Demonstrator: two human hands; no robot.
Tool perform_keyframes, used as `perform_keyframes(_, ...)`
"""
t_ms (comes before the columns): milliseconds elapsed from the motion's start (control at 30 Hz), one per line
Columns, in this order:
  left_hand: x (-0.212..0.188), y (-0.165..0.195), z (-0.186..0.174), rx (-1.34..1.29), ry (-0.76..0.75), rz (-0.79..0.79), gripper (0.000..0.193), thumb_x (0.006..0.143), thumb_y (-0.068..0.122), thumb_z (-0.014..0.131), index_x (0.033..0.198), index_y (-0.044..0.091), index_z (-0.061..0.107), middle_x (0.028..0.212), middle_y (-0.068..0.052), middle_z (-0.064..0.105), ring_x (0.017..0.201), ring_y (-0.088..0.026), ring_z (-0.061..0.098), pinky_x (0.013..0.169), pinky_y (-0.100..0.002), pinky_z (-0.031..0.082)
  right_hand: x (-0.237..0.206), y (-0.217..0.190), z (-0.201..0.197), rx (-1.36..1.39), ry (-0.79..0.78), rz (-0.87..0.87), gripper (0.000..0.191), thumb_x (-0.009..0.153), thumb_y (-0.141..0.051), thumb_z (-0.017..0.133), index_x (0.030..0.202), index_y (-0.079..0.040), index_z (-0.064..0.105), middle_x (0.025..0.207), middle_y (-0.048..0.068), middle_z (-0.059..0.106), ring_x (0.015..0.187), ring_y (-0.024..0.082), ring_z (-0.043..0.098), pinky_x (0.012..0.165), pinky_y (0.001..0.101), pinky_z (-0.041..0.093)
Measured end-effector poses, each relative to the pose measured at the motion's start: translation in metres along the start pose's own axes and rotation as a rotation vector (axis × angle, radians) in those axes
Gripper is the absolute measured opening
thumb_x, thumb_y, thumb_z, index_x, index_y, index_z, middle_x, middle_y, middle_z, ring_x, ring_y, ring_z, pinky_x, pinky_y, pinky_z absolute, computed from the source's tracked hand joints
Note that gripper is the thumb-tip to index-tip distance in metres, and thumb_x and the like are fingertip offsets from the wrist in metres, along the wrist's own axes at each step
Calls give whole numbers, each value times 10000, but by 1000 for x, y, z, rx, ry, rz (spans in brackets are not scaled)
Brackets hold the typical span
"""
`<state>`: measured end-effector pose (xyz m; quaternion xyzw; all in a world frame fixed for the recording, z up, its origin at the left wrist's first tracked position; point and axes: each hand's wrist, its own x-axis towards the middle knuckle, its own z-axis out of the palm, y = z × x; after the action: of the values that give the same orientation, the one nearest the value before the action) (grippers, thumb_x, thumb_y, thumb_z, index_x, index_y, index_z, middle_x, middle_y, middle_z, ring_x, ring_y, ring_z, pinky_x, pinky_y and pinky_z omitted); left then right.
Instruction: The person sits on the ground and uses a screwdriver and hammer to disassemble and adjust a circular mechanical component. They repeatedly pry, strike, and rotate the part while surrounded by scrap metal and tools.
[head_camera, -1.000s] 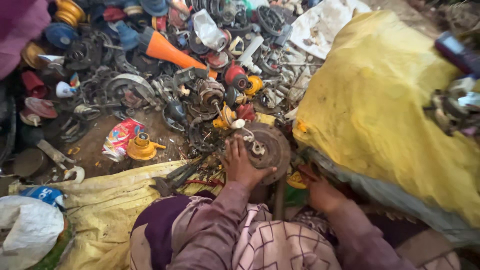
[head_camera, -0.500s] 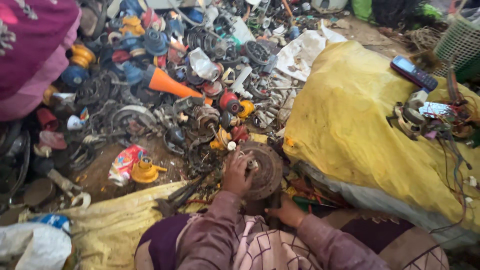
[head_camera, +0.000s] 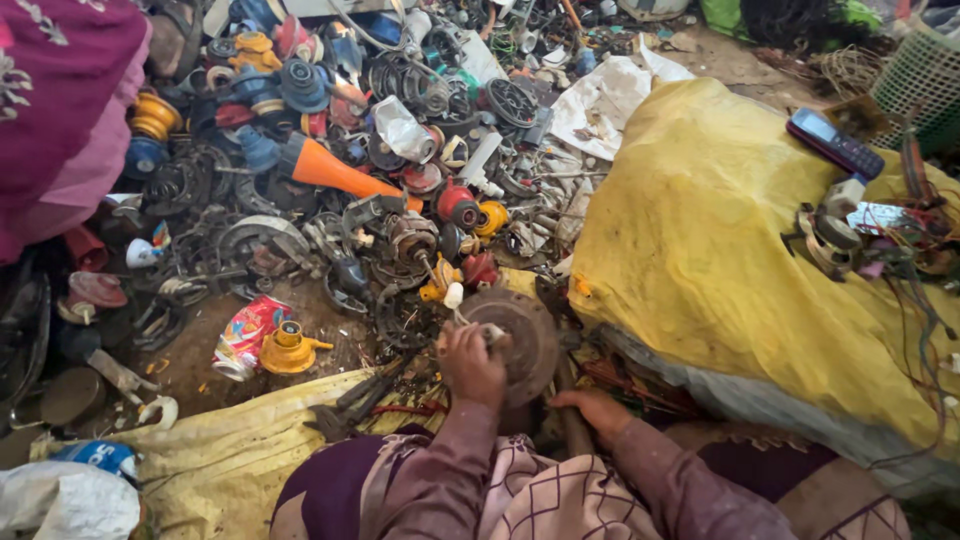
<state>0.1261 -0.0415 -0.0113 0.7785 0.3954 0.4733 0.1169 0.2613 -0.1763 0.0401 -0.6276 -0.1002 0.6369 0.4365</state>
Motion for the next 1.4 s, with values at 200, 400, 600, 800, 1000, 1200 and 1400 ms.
perform_keyframes(200, 4, -14, -18, -19, -6, 73, 420, 924, 358, 716, 1147, 4, 678, 1191, -193, 683, 1219, -383, 578, 1146, -531, 389, 6, -1, 6, 203, -40, 153, 241, 866, -229, 690, 958, -8, 662, 775, 165, 690, 644, 297, 686, 627, 409, 585)
perform_keyframes(400, 3, 15, -9, 47, 61, 22, 436, 944, 359, 656, 1213, 16, 667, 1221, -152, 690, 1258, -363, 567, 1164, -524, 363, -8, -21, 11, 265, 33, 146, 327, 879, -348, 702, 941, -32, 648, 713, 137, 664, 548, 259, 637, 511, 366, 556)
perform_keyframes(600, 10, 28, -9, -8, 98, -13, 468, 954, 372, 668, 1244, 6, 628, 1245, -158, 661, 1274, -379, 554, 1179, -563, 336, -12, -23, 7, 62, 27, 78, 244, 871, -251, 741, 971, -35, 687, 666, 93, 657, 513, 212, 616, 498, 341, 535)
perform_keyframes(800, 22, 9, -20, -136, -83, 137, 398, 956, 346, 664, 1208, 41, 623, 1256, -171, 644, 1279, -384, 547, 1195, -542, 353, -28, 5, -1, -97, -2, -60, 321, 839, -161, 760, 1007, 85, 641, 695, 156, 699, 517, 242, 641, 486, 360, 541)
perform_keyframes(1000, 27, 9, -35, -92, -31, 277, 530, 974, 472, 580, 1259, 28, 635, 1339, -211, 613, 1313, -437, 492, 1148, -550, 323, -49, 39, -13, -177, 225, -310, 464, 759, -62, 756, 1179, -8, 567, 665, 121, 685, 439, 230, 588, 407, 384, 488)
perform_keyframes(1200, 34, -13, -56, -136, 284, -503, 695, 1036, 638, 317, 1071, 37, 663, 1082, -229, 639, 1011, -368, 605, 968, -494, 422, -100, 20, -24, -180, 248, -629, 384, 816, -89, 756, 1145, 26, 594, 654, 99, 658, 452, 190, 592, 412, 354, 495)
perform_keyframes(1400, 14, -25, -43, -158, 194, -900, 698, 1040, 628, 318, 1089, 23, 661, 1092, -242, 642, 1016, -386, 606, 961, -501, 428, -171, -63, -32, -96, 407, -1307, 408, 949, -103, 654, 1319, -117, 481, 847, 89, 643, 645, 176, 646, 575, 348, 546)
